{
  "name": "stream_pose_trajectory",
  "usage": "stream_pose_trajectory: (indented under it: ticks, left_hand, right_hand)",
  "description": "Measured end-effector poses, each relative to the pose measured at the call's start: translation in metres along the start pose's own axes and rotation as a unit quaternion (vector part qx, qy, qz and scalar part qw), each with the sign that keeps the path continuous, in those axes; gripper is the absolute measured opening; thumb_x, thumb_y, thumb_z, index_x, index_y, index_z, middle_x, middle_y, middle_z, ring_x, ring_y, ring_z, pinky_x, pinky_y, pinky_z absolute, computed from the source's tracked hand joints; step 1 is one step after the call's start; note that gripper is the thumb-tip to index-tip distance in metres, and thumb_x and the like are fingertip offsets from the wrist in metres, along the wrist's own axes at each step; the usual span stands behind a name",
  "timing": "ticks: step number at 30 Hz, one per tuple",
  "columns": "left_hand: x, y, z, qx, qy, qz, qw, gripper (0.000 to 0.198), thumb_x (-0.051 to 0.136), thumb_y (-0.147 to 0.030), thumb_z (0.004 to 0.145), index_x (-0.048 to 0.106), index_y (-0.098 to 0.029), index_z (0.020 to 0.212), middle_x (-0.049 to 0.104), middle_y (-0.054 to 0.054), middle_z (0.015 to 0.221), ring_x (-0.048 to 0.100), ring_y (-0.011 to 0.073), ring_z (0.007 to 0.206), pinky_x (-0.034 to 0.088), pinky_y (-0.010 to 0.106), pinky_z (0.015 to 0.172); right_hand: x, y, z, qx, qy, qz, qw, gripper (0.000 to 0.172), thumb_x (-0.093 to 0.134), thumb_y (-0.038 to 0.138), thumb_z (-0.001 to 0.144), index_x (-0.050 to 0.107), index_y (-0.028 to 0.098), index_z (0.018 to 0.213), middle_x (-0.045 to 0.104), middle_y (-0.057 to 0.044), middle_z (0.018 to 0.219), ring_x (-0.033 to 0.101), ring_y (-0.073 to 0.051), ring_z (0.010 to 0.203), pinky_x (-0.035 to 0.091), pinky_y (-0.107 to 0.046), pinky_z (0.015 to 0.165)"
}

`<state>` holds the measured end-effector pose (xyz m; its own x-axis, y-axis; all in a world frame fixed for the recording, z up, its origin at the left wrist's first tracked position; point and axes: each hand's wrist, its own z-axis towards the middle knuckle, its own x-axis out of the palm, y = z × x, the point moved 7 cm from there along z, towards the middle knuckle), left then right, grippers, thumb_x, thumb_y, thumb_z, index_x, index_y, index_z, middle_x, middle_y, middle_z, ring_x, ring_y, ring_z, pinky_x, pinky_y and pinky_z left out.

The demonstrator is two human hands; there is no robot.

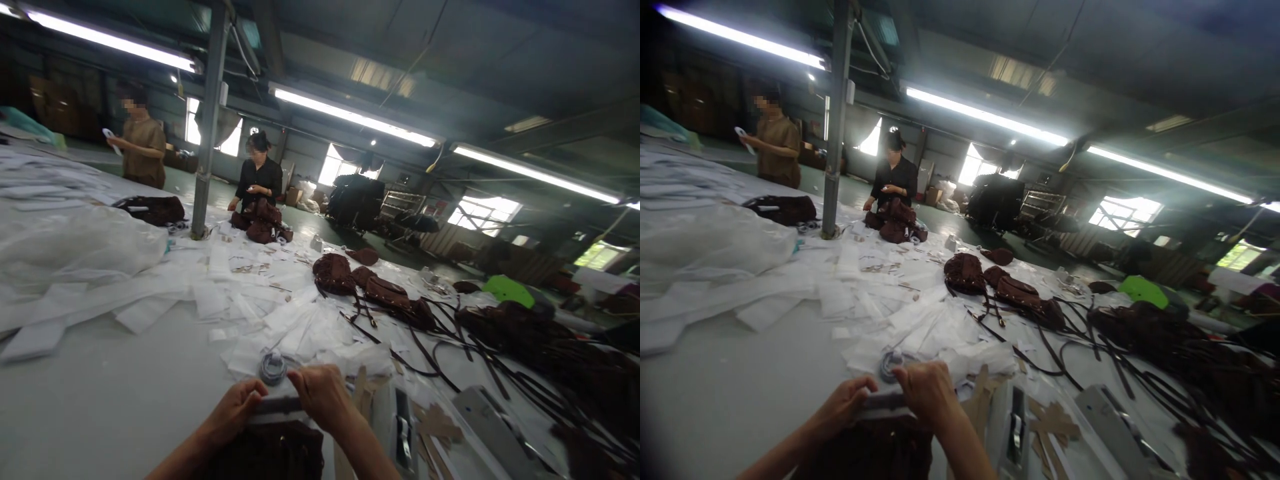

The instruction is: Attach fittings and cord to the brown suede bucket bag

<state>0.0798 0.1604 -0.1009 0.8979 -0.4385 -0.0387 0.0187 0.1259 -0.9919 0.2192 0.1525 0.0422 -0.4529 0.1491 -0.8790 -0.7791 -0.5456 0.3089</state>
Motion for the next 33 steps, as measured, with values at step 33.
stream_pose_trajectory:
  ticks: [33]
  left_hand:
    - [-0.004,-0.050,0.016,-0.068,0.147,0.070,0.984,0.025,0.061,-0.041,0.079,0.062,-0.019,0.066,0.056,-0.003,0.055,0.044,0.0133,0.049,0.031,0.022,0.045]
  right_hand:
    - [0.044,-0.048,0.003,0.204,-0.066,0.320,0.923,0.043,0.067,0.040,0.071,0.046,0.018,0.040,0.035,0.006,0.042,0.032,-0.008,0.047,0.015,-0.025,0.049]
